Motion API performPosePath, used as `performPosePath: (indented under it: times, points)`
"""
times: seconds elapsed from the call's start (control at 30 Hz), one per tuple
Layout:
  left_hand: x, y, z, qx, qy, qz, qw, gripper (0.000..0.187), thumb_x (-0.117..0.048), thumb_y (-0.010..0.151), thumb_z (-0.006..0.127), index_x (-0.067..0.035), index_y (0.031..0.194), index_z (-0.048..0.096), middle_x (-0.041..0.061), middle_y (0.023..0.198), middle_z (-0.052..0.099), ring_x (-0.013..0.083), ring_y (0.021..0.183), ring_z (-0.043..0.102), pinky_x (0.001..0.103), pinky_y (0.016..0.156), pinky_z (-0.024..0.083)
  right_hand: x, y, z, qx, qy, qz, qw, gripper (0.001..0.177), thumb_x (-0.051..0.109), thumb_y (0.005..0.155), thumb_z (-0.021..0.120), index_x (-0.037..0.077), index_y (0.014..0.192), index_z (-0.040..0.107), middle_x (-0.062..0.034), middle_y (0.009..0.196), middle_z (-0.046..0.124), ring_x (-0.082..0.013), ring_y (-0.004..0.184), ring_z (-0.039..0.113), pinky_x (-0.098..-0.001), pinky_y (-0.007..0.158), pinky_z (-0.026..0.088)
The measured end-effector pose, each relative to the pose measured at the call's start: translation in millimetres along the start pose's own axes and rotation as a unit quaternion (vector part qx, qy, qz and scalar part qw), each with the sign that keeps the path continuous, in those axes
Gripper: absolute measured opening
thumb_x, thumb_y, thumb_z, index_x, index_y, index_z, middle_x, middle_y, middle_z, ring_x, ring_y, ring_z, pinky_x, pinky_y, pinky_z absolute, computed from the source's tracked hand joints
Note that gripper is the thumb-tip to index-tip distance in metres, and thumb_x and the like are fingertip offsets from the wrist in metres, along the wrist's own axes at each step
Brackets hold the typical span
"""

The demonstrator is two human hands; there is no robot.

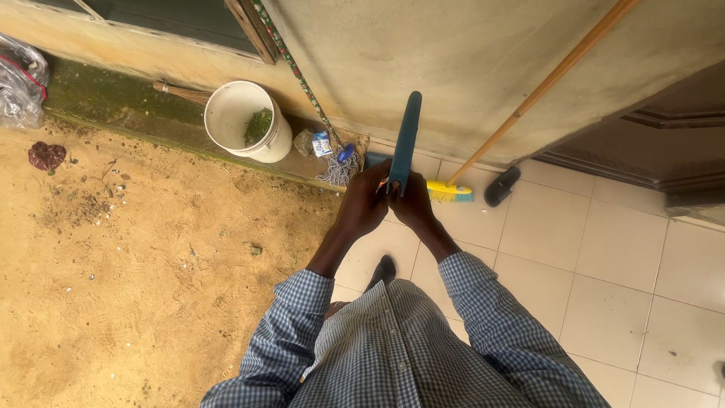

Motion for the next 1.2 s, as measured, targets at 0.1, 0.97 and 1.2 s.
performPosePath:
  times: [0.1,0.97,1.2]
  points:
    - [3,4,1,-0.007,0.008,0.024,1.000,0.032,0.002,0.093,0.057,-0.002,0.124,0.063,0.021,0.106,0.073,0.0374,0.093,0.073,0.041,0.081,0.059,-8,6,3,0.000,-0.012,-0.003,1.000,0.014,-0.003,0.090,0.054,-0.006,0.084,0.066,-0.0217,0.073,0.069,-0.0330,0.065,0.070,-0.0361,0.057,0.053]
    - [31,34,-2,-0.050,-0.014,-0.017,0.999,0.061,-0.006,0.099,0.061,-0.009,0.156,0.039,0.024,0.144,0.061,0.0406,0.127,0.065,0.046,0.102,0.058,-7,65,-2,-0.004,-0.012,-0.025,1.000,0.021,-0.012,0.083,0.062,-0.004,0.102,0.067,-0.0156,0.086,0.075,-0.0239,0.084,0.078,-0.0333,0.070,0.062]
    - [36,29,-8,-0.050,0.004,-0.058,0.997,0.063,-0.009,0.096,0.065,-0.010,0.155,0.041,0.023,0.140,0.063,0.0389,0.122,0.069,0.045,0.097,0.061,-8,73,-1,-0.034,0.073,-0.022,0.997,0.024,-0.008,0.089,0.064,-0.002,0.111,0.066,-0.0141,0.097,0.075,-0.0209,0.088,0.079,-0.0286,0.065,0.061]
Point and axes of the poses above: each hand's wrist, its own y-axis towards the middle knuckle, its own z-axis out of the palm, x = y × z, the point moved 8 cm from there along y, towards the middle knuckle
